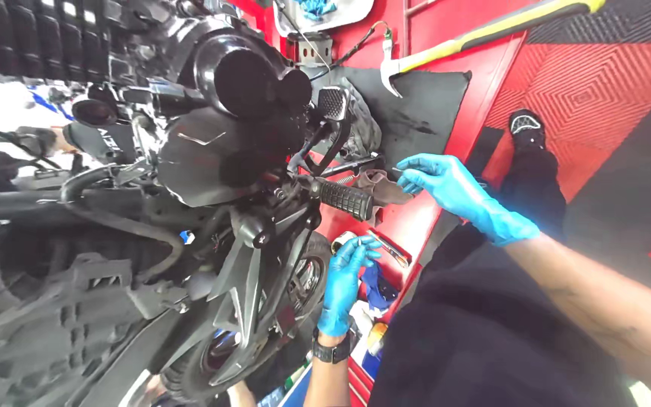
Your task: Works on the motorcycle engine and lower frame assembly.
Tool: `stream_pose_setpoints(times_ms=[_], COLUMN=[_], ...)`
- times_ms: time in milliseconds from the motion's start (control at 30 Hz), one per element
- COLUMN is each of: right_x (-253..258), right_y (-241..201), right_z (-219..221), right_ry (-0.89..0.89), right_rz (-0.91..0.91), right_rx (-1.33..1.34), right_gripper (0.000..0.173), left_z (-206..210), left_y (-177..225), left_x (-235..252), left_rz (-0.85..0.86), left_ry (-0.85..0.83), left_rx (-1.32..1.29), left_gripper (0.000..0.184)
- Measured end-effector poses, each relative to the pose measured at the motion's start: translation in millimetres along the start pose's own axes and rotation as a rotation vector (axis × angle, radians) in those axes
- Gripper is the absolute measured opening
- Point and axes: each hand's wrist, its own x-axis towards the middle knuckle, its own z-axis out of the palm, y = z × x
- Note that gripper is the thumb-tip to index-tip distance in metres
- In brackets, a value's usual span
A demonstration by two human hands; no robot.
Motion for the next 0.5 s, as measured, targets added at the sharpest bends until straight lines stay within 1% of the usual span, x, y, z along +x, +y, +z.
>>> stream_pose_setpoints(times_ms=[67,133,267,300,367,500], right_x=[5.2,10.3,21.0,24.5,32.9,51.2], right_y=[-1.9,-6.3,-17.4,-20.1,-27.7,-48.4], right_z=[-0.8,-4.4,-13.4,-16.5,-22.5,-24.7], right_ry=[0.092,0.118,0.039,0.014,-0.015,-0.069], right_rz=[-0.033,-0.048,-0.057,-0.061,-0.071,-0.068], right_rx=[0.06,0.064,0.065,0.067,0.07,0.034], right_gripper=[0.015,0.016,0.022,0.023,0.02,0.016], left_z=[-1.2,0.0,3.7,5.8,9.0,1.4], left_y=[-3.1,-1.8,8.5,12.7,24.5,60.2], left_x=[-0.7,-2.1,-8.3,-10.2,-15.7,-27.3], left_rz=[0.042,0.056,-0.035,-0.051,-0.036,0.047], left_ry=[0.048,0.089,0.158,0.191,0.249,0.225], left_rx=[0.007,0.01,-0.051,-0.066,-0.079,-0.11], left_gripper=[0.029,0.028,0.042,0.042,0.034,0.028])
